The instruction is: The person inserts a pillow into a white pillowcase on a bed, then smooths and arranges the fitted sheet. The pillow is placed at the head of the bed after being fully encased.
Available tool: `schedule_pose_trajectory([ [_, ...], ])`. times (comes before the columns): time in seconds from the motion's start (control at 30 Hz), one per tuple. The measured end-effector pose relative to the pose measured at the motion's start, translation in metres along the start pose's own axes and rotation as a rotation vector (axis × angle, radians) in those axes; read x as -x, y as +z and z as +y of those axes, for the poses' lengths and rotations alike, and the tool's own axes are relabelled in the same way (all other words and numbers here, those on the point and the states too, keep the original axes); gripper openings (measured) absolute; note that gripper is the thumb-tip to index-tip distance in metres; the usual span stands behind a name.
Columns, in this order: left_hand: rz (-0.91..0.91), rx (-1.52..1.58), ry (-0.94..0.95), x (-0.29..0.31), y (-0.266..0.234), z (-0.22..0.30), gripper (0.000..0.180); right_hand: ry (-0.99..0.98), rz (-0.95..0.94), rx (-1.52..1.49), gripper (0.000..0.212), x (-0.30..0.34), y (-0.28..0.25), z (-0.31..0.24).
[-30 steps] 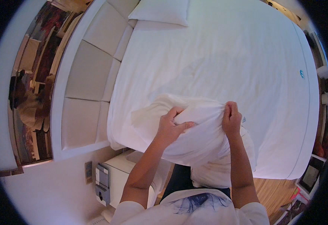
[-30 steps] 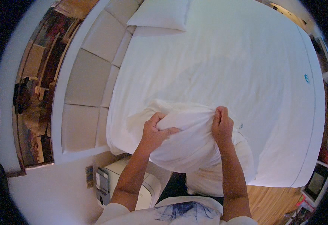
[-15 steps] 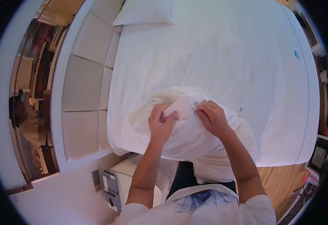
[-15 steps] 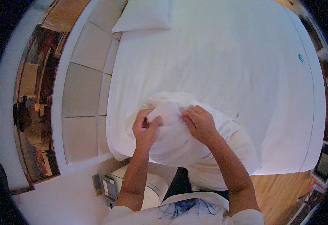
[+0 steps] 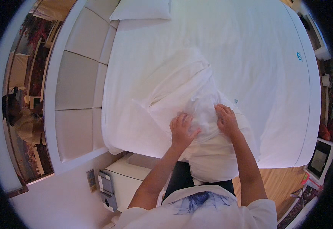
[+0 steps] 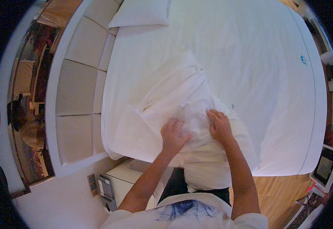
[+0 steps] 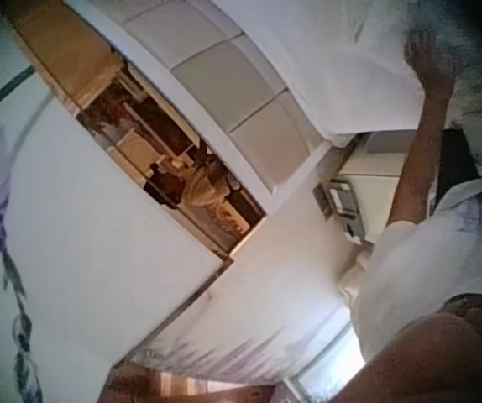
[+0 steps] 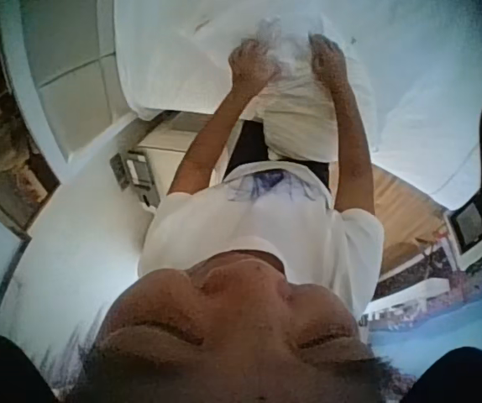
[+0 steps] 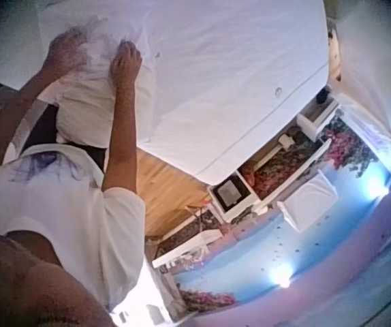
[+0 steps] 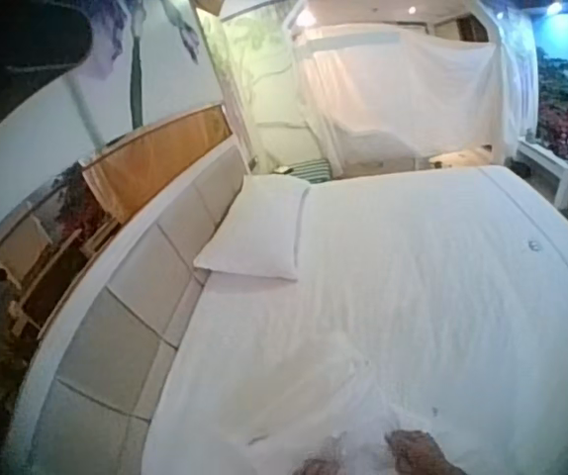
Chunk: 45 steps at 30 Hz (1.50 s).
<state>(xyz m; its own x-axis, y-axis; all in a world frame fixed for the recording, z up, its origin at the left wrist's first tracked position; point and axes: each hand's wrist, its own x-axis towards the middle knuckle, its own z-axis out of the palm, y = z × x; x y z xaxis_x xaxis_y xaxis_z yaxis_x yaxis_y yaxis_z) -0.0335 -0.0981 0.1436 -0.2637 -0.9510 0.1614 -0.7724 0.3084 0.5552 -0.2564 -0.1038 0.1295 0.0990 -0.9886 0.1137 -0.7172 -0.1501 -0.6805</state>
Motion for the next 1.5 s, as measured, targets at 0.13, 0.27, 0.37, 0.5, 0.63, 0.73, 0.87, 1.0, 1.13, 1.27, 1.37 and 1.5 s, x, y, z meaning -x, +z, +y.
schedule_pose_trajectory([
  [0.13,0.037,-0.034,0.055,0.009,0.027,0.009,0.036,-0.051,-0.039,0.047,0.041,0.000,-0.017,-0.006],
  [0.27,0.142,0.005,0.131,0.006,0.045,0.012,0.023,-0.020,-0.019,0.076,0.023,0.014,-0.014,0.008],
  [0.37,0.043,0.108,0.056,0.001,0.034,0.027,0.015,-0.030,0.035,0.071,0.013,0.015,-0.014,0.019],
  [0.5,-0.083,0.317,0.061,0.030,0.028,0.066,0.011,-0.191,0.028,0.096,0.013,0.013,-0.021,0.014],
  [0.63,-0.132,0.326,0.082,0.042,0.031,0.077,0.011,-0.212,-0.094,0.189,0.016,0.032,-0.037,0.022],
  [0.73,-0.045,0.101,0.127,0.037,0.043,0.056,0.010,-0.186,-0.209,0.287,0.018,0.049,-0.074,0.030],
  [0.87,-0.175,0.234,0.030,0.044,0.055,0.056,0.013,-0.120,-0.257,0.280,0.018,0.068,-0.086,0.033],
  [1.0,-0.189,0.563,0.050,0.086,0.066,0.081,0.007,-0.175,-0.266,0.369,0.015,0.060,-0.067,0.037],
  [1.13,-0.377,0.512,-0.030,0.092,0.078,0.046,0.009,-0.326,-0.174,0.343,0.025,0.016,-0.044,0.000],
  [1.27,-0.222,0.355,0.043,0.087,0.076,0.015,0.017,-0.427,-0.052,0.415,0.035,-0.040,-0.014,-0.024],
  [1.37,0.053,0.288,-0.033,0.083,0.060,-0.018,0.027,-0.439,-0.050,0.414,0.032,-0.069,0.017,-0.008],
  [1.5,0.324,-0.045,-0.425,0.054,0.012,-0.051,0.034,-0.463,-0.123,0.406,0.018,-0.084,0.021,0.014],
])
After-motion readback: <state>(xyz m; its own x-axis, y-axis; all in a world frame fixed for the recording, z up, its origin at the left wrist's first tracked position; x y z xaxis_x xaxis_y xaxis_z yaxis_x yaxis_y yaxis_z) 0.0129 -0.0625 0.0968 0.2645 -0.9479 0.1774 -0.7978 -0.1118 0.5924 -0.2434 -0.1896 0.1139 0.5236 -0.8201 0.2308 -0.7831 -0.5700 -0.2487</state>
